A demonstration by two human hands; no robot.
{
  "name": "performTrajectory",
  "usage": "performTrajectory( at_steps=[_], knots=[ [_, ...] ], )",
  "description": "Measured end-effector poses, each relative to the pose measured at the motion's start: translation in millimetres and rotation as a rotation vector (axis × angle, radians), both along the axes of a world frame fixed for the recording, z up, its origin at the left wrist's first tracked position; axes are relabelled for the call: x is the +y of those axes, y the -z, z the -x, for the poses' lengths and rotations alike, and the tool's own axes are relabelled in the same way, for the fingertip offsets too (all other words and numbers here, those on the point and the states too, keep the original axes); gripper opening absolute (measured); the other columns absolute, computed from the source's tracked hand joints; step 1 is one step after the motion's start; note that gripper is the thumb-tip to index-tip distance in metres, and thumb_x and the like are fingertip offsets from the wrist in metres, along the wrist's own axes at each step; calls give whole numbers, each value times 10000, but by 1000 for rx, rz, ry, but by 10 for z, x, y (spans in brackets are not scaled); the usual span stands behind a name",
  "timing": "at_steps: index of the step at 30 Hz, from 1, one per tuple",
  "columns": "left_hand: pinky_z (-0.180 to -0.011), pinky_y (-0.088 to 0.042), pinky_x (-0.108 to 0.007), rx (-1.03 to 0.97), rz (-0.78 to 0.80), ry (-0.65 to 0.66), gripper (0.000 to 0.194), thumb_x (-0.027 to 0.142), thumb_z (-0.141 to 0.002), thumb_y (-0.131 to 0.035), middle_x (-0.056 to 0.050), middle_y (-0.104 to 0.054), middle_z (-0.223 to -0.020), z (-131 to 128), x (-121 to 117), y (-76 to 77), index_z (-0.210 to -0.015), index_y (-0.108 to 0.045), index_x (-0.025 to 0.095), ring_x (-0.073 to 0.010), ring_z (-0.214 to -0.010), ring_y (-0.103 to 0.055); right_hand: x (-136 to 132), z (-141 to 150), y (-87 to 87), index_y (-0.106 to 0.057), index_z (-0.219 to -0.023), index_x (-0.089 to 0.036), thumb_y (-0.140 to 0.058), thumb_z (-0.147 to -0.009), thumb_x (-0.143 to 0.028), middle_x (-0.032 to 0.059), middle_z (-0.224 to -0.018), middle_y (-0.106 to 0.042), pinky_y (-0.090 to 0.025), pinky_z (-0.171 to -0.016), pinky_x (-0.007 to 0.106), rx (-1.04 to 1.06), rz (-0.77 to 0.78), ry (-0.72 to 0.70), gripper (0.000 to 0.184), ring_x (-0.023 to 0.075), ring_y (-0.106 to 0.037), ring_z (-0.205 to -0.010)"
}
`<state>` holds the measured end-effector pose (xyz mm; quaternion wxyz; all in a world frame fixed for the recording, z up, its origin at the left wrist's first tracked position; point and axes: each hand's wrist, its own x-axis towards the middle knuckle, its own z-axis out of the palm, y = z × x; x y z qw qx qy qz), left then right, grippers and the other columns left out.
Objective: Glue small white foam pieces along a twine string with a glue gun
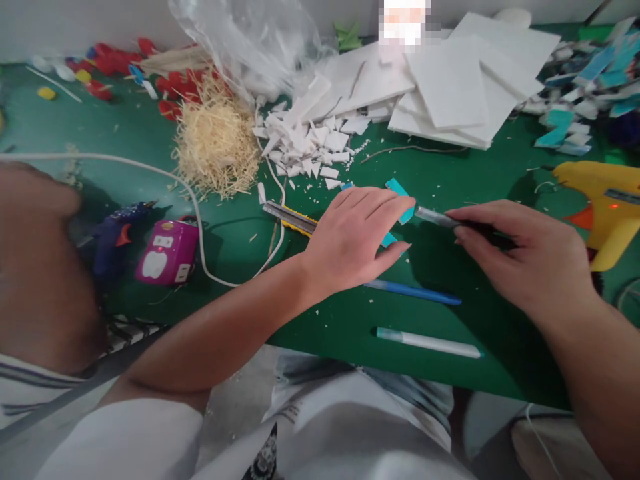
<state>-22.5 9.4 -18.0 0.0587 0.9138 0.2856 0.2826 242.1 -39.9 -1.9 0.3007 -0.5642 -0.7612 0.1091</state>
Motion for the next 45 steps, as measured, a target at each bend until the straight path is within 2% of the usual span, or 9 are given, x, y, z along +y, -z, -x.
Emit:
performTrajectory(
  at_steps=[13,22,25,28,31,33,37,42,45],
  knots=[
    [-708,-394,-308,-130,-69,64,328,367,-1183,-523,18,-758,-801,-114,-76,46,-1021,-748,193,-137,-727,-648,-94,164,-102,-826,-1059,-286,-525,-1059,-439,60,-841,-807,-539,-581,324,-127,107,-180,338,202,-720,-677],
    [-642,-342,-331,-88,-101,-56,685,410,-1225,-298,11,-629,-566,43,3,-106,-661,-627,201,-113,-554,-559,-102,134,-40,-811,-936,-271,-549,-1057,-524,34,-667,-706,-431,-474,301,-81,155,-110,384,159,-574,-503],
    [-644,-399,-308,-77,-37,-136,486,377,-1198,-415,16,-685,-620,97,20,-69,-943,-790,201,-130,-590,-613,-96,103,-52,-824,-974,-275,-585,-1049,-520,29,-655,-693,-418,-460,307,-58,152,-60,350,158,-558,-489],
    [-844,-560,-333,-84,26,-179,381,251,-1133,-482,-58,-847,-1039,85,3,-31,-1446,-693,201,-184,-871,-759,-97,98,-55,-827,-983,-270,-596,-1051,-506,30,-670,-698,-421,-468,303,-61,121,-56,337,154,-560,-493],
    [-1072,-583,-398,-141,-11,-41,348,255,-1110,-545,-139,-797,-1365,38,-22,-24,-1410,-692,162,-239,-1189,-764,-104,124,-51,-818,-973,-259,-589,-1057,-468,35,-708,-725,-461,-501,290,-70,84,-116,321,153,-604,-527],
    [-978,-604,-338,-183,-10,71,306,337,-1140,-574,-111,-843,-1198,4,-47,-30,-1313,-729,138,-204,-1068,-785,-111,147,-52,-813,-973,-252,-576,-1062,-451,23,-674,-704,-460,-499,278,-92,67,-174,323,151,-612,-525],
    [-718,-545,-217,-229,206,99,259,355,-1138,-634,14,-802,-798,-67,-141,-46,-1067,-803,172,-103,-720,-718,-132,175,-51,-800,-924,-256,-505,-1097,-475,16,-610,-661,-404,-472,284,-180,21,-229,406,151,-575,-495],
    [-597,-523,-157,-441,821,-1,119,288,-975,-837,23,-823,-809,-158,-257,-34,-954,-813,173,-68,-660,-699,-173,192,-17,-726,-740,-250,-396,-1142,-532,45,-581,-659,-337,-475,310,-321,-57,-205,591,160,-586,-503],
    [-602,-557,-172,-512,1011,-39,128,290,-931,-862,2,-841,-844,-194,-290,-48,-917,-812,173,-93,-709,-739,-202,210,-1,-661,-661,-238,-376,-1155,-533,39,-536,-614,-308,-474,304,-356,-107,-187,642,146,-551,-479]
  ],
)
